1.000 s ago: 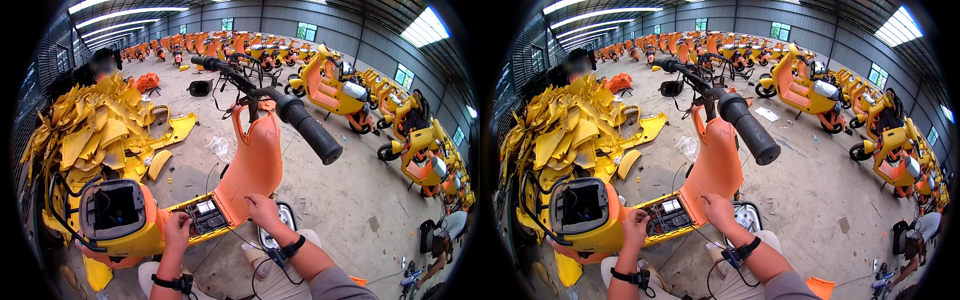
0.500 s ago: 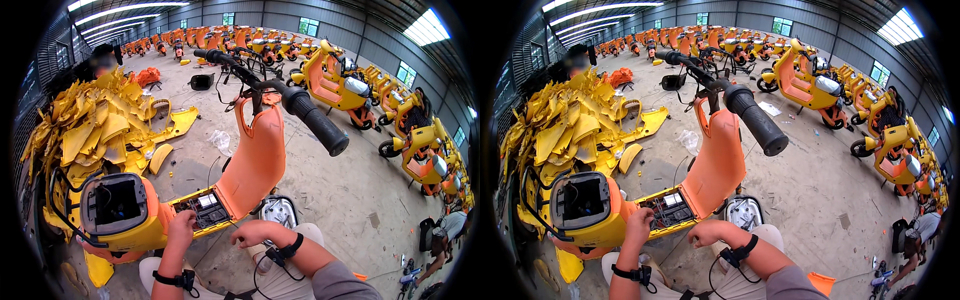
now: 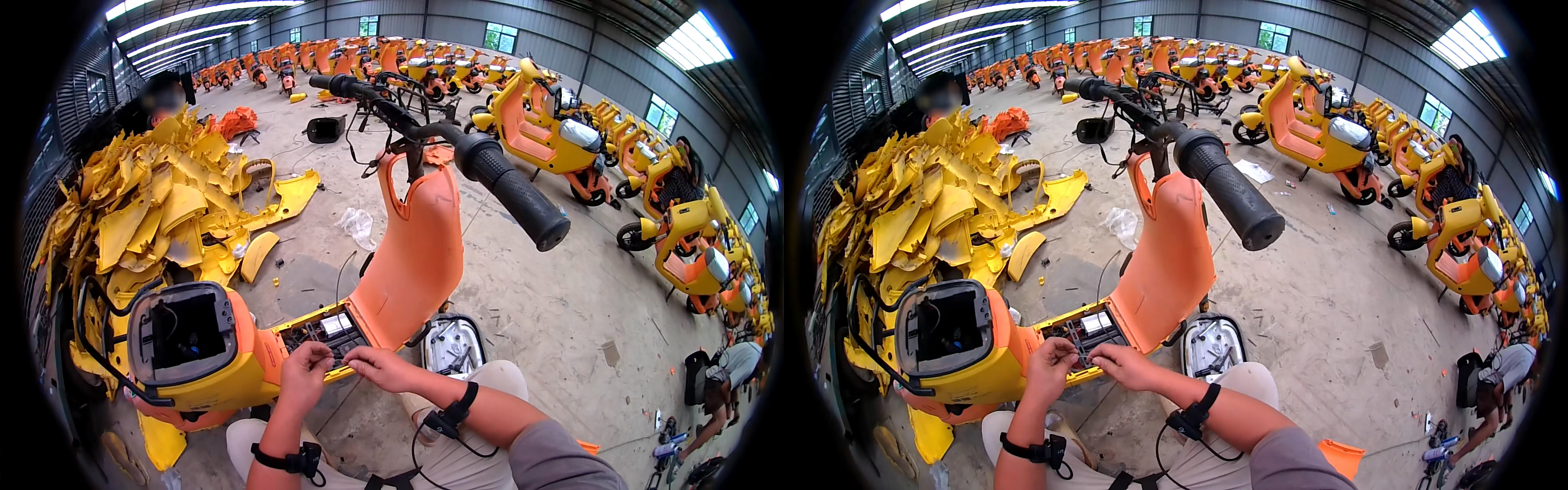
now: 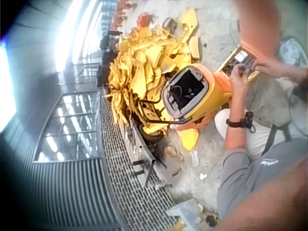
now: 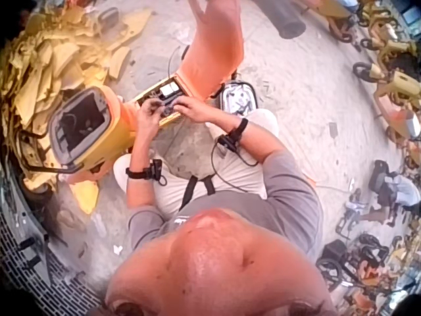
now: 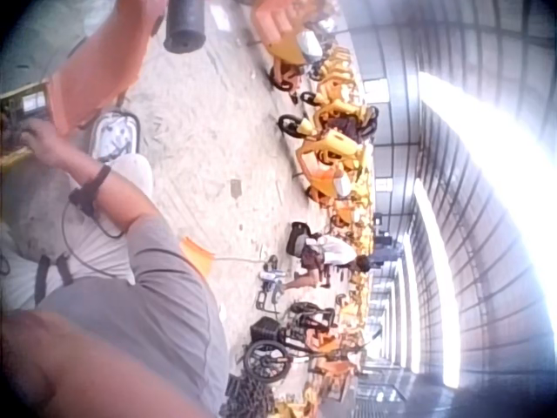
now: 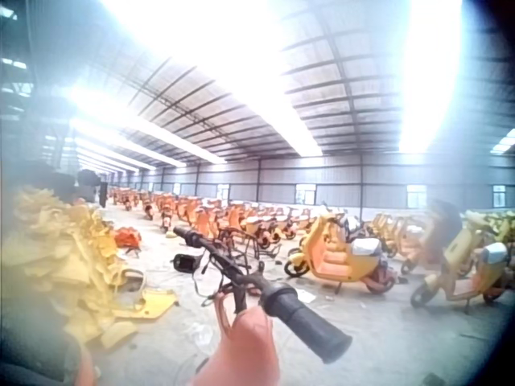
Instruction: The person works on the wiring of an electric scooter, holding, twisting, and connecting thin wires inside the frame compartment by hand.
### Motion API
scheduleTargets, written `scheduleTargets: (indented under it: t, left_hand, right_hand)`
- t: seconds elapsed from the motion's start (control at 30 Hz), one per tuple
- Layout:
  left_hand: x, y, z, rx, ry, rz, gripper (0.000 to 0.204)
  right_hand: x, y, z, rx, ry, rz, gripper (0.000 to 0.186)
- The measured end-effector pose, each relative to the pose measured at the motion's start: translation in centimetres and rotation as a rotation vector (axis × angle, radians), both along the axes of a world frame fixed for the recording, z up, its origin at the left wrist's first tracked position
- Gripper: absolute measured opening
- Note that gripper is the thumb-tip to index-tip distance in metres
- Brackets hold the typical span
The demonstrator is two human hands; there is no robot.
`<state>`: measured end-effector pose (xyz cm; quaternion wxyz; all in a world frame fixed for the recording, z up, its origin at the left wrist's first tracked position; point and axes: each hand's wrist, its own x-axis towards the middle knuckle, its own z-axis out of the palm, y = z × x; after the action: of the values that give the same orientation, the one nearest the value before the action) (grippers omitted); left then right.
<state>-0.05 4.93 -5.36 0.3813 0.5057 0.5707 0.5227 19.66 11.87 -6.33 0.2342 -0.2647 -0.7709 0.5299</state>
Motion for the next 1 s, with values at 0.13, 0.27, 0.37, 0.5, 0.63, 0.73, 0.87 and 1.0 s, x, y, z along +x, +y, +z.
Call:
scheduleTargets:
  t: [0.13,0.27,0.37,0.5,0.63,0.73,0.87,1.0]
  left_hand:
    - [0.1,0.2,-0.1,-0.018,-0.192,0.021,0.014]
    - [0.0,-0.2,0.8,0.141,0.305,0.060,0.013]
    - [-0.3,-0.2,2.2,0.264,0.683,0.050,0.012]
    - [-1.9,-1.4,3.4,0.050,0.593,-0.100,0.010]
    - [-2.7,-2.6,3.5,-0.065,0.272,-0.106,0.010]
    - [-2.7,-2.9,2.6,-0.014,-0.191,-0.033,0.012]
    - [-2.4,-2.5,2.1,0.020,-0.169,-0.007,0.015]
    - [-1.9,-2.5,2.6,0.012,0.008,0.120,0.012]
  right_hand:
    - [-1.0,0.1,-0.4,0.115,0.143,-0.220,0.021]
    - [-1.4,-0.5,0.6,0.443,-0.314,-0.178,0.019]
    - [-2.1,-0.7,0.4,0.556,-0.449,0.099,0.017]
    - [-2.0,-1.9,1.9,0.570,-0.343,0.404,0.016]
    - [-1.1,-1.2,3.7,0.335,-0.020,0.248,0.019]
    - [-1.7,-0.9,2.8,0.071,0.206,-0.128,0.021]
    - [-3.2,-1.4,1.7,0.082,0.155,-0.296,0.020]
    - [-3.8,-1.7,2.6,0.275,-0.091,-0.408,0.019]
